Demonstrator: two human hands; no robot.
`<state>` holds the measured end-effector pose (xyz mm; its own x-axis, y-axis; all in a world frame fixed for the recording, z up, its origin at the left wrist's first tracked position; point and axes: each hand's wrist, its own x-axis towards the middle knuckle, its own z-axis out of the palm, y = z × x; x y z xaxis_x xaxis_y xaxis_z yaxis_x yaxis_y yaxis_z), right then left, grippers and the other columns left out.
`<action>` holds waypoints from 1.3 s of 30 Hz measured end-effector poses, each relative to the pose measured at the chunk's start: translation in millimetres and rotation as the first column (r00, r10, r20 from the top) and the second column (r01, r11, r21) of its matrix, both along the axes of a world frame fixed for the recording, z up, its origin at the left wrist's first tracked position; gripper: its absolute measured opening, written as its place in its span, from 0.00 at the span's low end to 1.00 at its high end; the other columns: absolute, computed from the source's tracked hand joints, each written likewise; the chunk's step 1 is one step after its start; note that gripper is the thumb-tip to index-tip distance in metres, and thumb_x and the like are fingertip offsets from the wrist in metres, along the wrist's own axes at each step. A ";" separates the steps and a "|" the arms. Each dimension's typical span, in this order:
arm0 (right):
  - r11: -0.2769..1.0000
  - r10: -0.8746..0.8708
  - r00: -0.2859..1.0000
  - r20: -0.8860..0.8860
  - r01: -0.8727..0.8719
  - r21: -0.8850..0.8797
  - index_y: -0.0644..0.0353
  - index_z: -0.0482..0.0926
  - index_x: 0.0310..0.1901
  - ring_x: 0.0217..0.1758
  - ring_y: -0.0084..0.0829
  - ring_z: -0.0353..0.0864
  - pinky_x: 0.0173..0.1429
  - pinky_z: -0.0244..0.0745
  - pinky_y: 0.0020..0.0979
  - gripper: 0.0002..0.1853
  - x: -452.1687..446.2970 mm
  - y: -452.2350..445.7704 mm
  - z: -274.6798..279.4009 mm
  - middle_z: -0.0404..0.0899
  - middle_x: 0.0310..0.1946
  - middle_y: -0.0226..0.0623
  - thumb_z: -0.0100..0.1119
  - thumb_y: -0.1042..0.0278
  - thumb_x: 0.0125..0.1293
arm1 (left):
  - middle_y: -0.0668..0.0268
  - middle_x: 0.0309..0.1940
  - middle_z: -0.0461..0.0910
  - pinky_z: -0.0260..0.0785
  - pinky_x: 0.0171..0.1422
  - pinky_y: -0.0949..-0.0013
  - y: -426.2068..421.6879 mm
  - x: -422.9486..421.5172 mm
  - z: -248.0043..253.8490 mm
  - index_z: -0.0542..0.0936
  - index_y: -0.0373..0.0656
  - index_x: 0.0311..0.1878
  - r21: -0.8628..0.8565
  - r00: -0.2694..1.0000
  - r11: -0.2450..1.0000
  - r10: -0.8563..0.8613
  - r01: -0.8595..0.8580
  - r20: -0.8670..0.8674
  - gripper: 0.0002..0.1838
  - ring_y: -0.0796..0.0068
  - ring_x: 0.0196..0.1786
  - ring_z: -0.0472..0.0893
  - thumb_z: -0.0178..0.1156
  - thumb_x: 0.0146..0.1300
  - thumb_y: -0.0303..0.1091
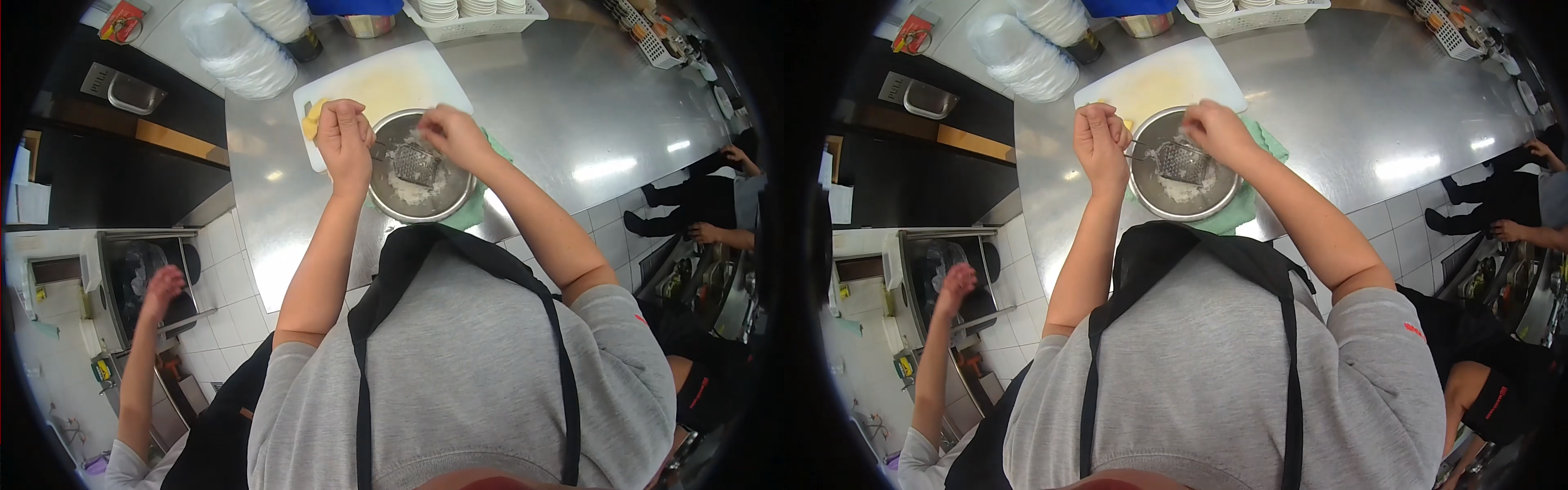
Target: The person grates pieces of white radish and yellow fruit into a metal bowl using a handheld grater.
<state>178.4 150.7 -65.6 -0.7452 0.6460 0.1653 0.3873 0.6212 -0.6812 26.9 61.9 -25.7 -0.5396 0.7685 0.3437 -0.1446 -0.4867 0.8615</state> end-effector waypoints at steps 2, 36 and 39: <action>0.994 -0.098 0.974 -0.203 0.088 -0.058 0.61 0.75 0.31 0.35 0.36 0.74 0.38 0.69 0.32 0.04 -3.8 -6.0 23.5 0.73 0.29 0.39 0.57 0.74 0.53 | 0.75 0.13 0.56 0.43 0.16 0.81 1.5 4.1 2.9 0.66 0.41 0.31 -0.027 0.998 0.998 0.064 -0.063 0.005 0.14 0.89 0.14 0.52 0.43 0.69 0.40; 0.937 0.035 0.982 -0.187 -0.098 -0.336 0.61 0.76 0.33 0.35 0.20 0.74 0.41 0.71 0.25 0.04 40.2 -0.1 18.8 0.76 0.30 0.28 0.59 0.73 0.56 | 0.69 0.20 0.68 0.67 0.34 0.76 -0.2 25.9 14.6 0.70 0.39 0.36 -0.135 0.997 0.989 -0.045 0.053 0.060 0.16 0.79 0.24 0.74 0.43 0.68 0.42; 0.921 -0.021 0.971 -0.238 -0.074 -0.383 0.61 0.76 0.33 0.36 0.19 0.74 0.42 0.70 0.24 0.04 32.8 -3.3 23.4 0.76 0.30 0.27 0.59 0.73 0.56 | 0.69 0.17 0.68 0.67 0.33 0.74 4.6 3.5 21.3 0.71 0.39 0.35 0.033 0.947 0.966 -0.260 0.258 0.187 0.17 0.79 0.21 0.73 0.43 0.68 0.44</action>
<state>211.2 147.4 -42.2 -0.7340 0.6747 0.0776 0.1749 0.2982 -0.9383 30.4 66.4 -4.4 -0.3780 0.8880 0.2619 -0.4256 -0.4180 0.8026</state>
